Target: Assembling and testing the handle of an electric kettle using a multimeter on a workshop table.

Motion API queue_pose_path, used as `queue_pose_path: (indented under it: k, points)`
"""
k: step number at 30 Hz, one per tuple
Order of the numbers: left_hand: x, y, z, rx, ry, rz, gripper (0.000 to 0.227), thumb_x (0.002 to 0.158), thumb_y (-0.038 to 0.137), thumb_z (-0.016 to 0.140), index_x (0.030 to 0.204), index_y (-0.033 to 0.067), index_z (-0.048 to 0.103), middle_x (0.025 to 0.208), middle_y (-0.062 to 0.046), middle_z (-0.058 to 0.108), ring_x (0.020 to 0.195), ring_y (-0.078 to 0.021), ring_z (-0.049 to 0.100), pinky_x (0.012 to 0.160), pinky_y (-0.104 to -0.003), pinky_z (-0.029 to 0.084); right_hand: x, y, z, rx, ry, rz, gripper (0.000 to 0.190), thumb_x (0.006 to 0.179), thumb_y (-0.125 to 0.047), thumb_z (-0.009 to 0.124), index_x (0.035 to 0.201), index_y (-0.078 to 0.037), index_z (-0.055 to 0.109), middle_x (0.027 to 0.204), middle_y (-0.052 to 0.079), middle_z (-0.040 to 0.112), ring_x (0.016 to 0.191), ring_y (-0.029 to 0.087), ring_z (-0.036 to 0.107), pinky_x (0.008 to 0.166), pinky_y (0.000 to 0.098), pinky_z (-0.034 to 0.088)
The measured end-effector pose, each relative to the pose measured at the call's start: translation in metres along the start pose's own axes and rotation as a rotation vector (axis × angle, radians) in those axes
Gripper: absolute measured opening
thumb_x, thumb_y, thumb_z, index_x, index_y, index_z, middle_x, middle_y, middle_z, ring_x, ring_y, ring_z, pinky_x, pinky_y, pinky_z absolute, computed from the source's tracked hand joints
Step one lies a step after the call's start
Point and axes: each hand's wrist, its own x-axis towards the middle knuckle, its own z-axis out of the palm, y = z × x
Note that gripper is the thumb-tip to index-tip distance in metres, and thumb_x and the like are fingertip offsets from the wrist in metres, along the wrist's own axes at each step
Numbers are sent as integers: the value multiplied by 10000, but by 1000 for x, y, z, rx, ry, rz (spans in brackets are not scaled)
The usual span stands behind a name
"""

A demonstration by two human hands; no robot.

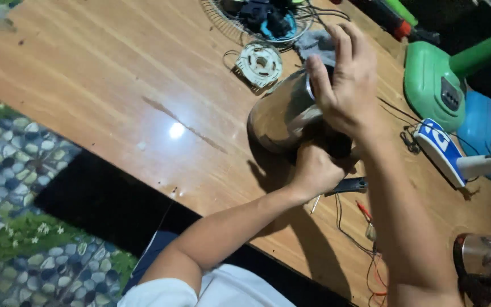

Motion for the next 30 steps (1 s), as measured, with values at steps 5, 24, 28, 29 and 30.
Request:
queue_pose_path:
  k: [5, 24, 28, 29, 30]
  points:
    - [2, 25, -11, 100, -202, -242, 639, 806, 669, 525, 793, 49, 676, 767, -107, 740, 815, -257, 742, 819, -377, 563, 16, -14, -53, -36, 5, -166, 513, 1228, -371, 339, 1588, -7, 324, 1588, 327, 392, 1472, 491, 406, 1186, 583, 343]
    - [3, 8, -24, -51, -301, -399, 193, 585, 119, 691, 660, -30, 594, 539, -191, 596, 635, -342, 716, 465, -372, 485, -136, -62, -14, 156, 358, 158, 264, 1002, 96, 715, 1260, 83, 664, 972, 182, 624, 786, 291, 618, 701, 377, 514]
    - [-6, 36, -31, -246, -397, -374, 328, 663, 160, 776, 854, -53, 616, 772, -242, 674, 859, -375, 721, 691, -441, 544, -177, -73, 12, 42, 569, 215, 337, 1025, 15, 676, 1317, 150, 575, 1263, 286, 534, 1131, 403, 605, 912, 439, 531]
    - [-7, 48, -33, -282, -470, -385, 379, 653, 159, 789, 911, -67, 627, 842, -248, 693, 909, -378, 718, 752, -458, 546, -185, -73, 16, 17, 618, 234, 362, 1040, -15, 663, 1335, 160, 547, 1286, 299, 510, 1149, 401, 583, 932, 444, 522]
    - [-11, 36, -35, -280, -474, -393, 379, 653, 159, 789, 911, -67, 627, 842, -248, 693, 909, -378, 718, 752, -458, 546, -186, -74, 21, 16, 617, 243, 362, 1040, -15, 663, 1335, 160, 547, 1286, 299, 510, 1149, 401, 583, 932, 444, 522]
